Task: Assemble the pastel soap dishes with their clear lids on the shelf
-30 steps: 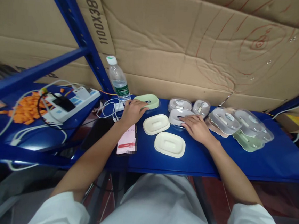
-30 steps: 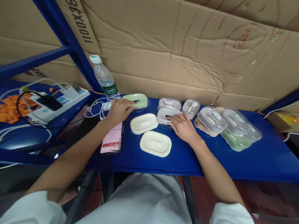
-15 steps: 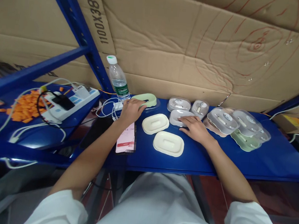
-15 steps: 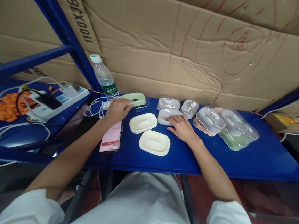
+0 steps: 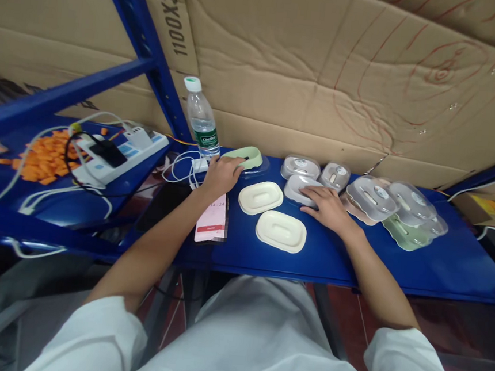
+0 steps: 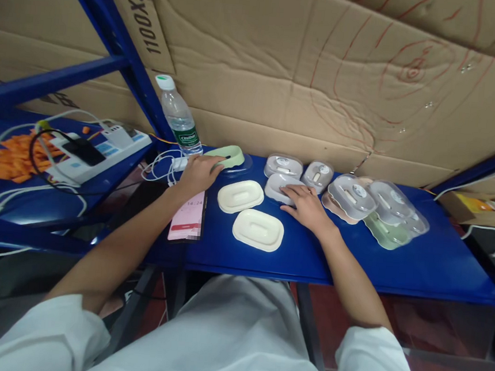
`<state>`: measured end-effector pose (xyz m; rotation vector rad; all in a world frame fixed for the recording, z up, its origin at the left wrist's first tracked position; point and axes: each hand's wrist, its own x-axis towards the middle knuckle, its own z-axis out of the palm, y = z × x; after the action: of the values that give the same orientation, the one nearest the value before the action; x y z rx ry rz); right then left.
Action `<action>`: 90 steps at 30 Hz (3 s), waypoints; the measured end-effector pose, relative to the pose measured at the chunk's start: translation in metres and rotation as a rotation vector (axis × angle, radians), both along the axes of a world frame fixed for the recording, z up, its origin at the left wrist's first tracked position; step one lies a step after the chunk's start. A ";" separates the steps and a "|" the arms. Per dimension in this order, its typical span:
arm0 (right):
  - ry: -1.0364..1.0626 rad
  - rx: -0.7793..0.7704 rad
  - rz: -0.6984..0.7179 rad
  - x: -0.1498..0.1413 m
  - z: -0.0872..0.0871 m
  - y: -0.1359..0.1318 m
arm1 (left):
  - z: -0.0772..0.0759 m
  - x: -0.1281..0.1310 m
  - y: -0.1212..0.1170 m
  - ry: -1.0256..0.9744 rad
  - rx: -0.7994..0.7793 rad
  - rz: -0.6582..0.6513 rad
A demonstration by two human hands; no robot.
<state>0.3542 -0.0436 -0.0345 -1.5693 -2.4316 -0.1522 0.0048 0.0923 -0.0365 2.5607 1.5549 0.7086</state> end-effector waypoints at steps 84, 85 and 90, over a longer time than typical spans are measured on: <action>0.333 -0.232 0.208 0.000 0.019 -0.013 | -0.004 -0.006 -0.001 -0.026 -0.085 0.048; 0.313 -0.225 0.214 0.000 0.016 -0.012 | -0.004 -0.006 -0.001 -0.027 -0.075 0.048; 0.122 -0.073 0.179 -0.007 0.007 -0.007 | 0.001 -0.006 -0.002 -0.132 -0.011 0.128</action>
<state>0.3473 -0.0509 -0.0272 -1.3368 -2.4904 0.0635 -0.0007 0.0907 -0.0358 2.3692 1.6853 0.8598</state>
